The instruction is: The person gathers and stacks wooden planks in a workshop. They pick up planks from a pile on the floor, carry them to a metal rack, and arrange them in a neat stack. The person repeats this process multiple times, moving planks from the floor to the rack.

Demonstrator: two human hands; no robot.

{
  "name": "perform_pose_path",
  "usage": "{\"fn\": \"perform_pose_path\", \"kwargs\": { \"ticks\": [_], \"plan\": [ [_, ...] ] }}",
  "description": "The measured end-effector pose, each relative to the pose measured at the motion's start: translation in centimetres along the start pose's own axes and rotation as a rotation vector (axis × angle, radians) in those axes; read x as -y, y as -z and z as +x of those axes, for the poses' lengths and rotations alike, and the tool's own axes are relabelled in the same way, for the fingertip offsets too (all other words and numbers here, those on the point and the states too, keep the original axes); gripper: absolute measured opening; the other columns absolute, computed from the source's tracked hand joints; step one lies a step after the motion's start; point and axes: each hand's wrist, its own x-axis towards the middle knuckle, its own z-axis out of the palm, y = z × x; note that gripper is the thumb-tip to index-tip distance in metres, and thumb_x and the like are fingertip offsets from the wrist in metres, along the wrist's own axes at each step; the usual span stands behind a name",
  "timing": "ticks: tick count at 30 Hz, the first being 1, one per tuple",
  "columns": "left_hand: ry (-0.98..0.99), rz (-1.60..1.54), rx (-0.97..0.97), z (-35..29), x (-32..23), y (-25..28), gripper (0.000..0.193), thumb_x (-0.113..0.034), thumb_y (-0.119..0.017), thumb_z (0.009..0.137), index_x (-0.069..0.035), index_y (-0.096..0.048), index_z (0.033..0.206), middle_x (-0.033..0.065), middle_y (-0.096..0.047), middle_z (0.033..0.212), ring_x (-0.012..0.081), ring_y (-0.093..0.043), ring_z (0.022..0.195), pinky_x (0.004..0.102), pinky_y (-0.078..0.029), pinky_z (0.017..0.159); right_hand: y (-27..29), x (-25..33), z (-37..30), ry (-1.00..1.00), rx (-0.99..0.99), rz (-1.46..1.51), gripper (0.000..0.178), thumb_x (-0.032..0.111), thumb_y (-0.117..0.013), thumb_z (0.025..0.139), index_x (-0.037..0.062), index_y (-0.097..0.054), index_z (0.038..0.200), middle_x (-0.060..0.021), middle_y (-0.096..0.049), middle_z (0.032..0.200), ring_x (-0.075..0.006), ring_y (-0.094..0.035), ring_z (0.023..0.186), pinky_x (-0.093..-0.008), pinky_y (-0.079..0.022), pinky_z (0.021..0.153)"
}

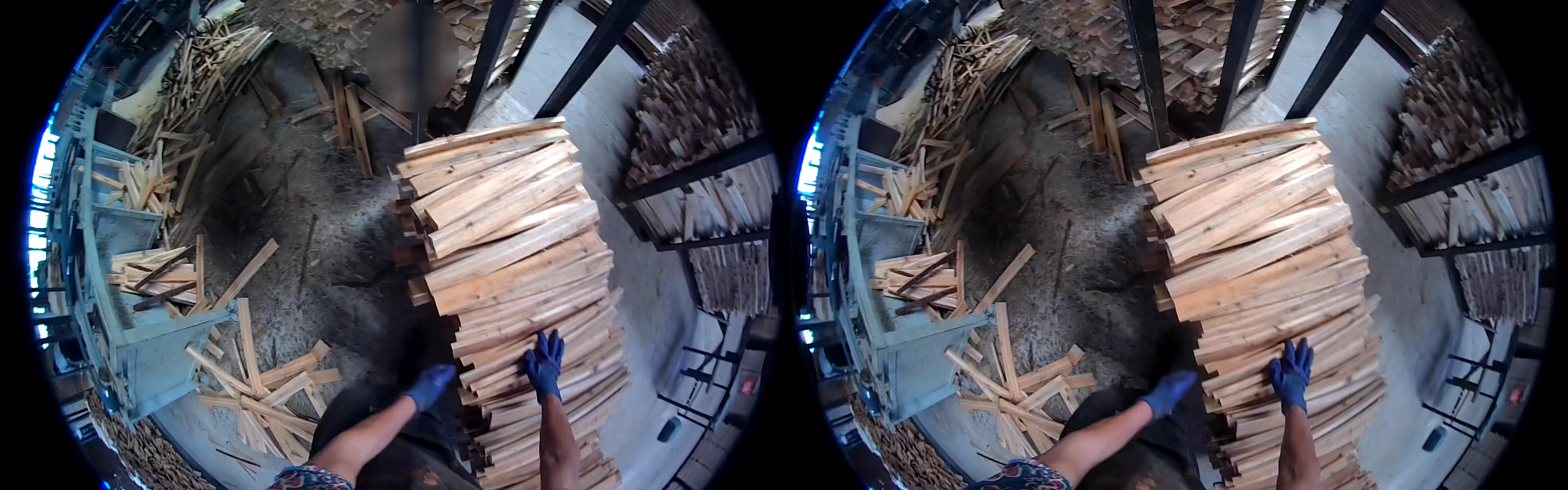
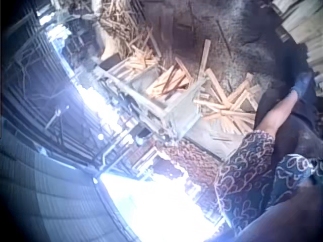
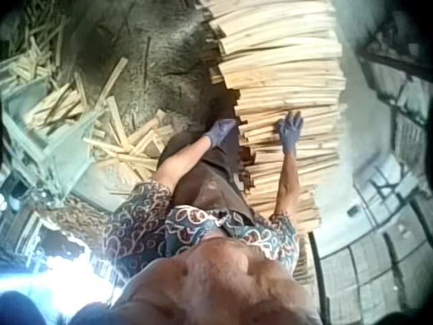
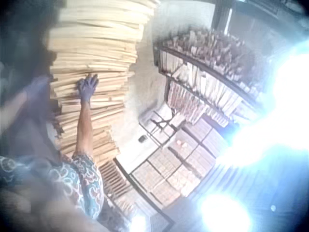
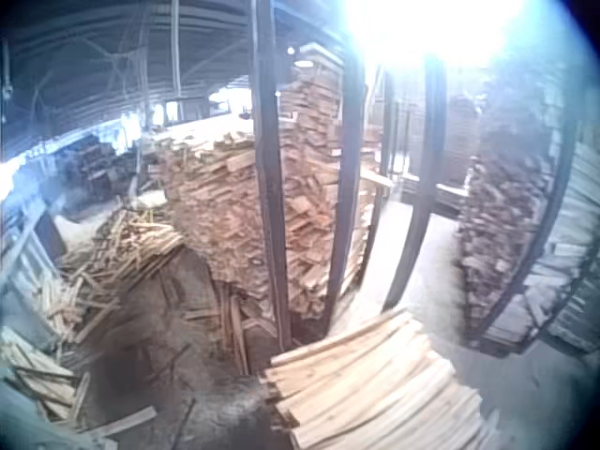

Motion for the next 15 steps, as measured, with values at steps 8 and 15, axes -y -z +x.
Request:
{"fn": "perform_pose_path", "kwargs": {
  "ticks": [8, 15],
  "plan": [
    [0.387, -0.668, -0.129, -4.7, 0.7, 18.6, 0.048, -0.039, -0.052, 0.090, -0.014, -0.047, 0.130, 0.0091, -0.053, 0.127, 0.0229, -0.049, 0.116, 0.0368, -0.034, 0.100, 5.4, 7.5, 3.9, -0.138, 0.374, -0.368, 0.044, 0.040, -0.059, 0.073, 0.0288, -0.058, 0.115, -0.0134, -0.043, 0.135, -0.0310, -0.049, 0.114, -0.0519, -0.036, 0.090],
    [0.740, -0.415, -0.024, -8.2, 12.1, 31.6, 0.062, -0.051, -0.048, 0.087, -0.020, -0.036, 0.139, 0.0092, -0.043, 0.137, 0.0272, -0.042, 0.123, 0.0385, -0.030, 0.101, 5.0, 14.4, 4.5, -0.353, 0.797, -0.270, 0.039, 0.042, -0.043, 0.082, 0.0191, -0.064, 0.105, -0.0085, -0.066, 0.101, -0.0272, -0.063, 0.095, -0.0499, -0.046, 0.072]
  ]
}}
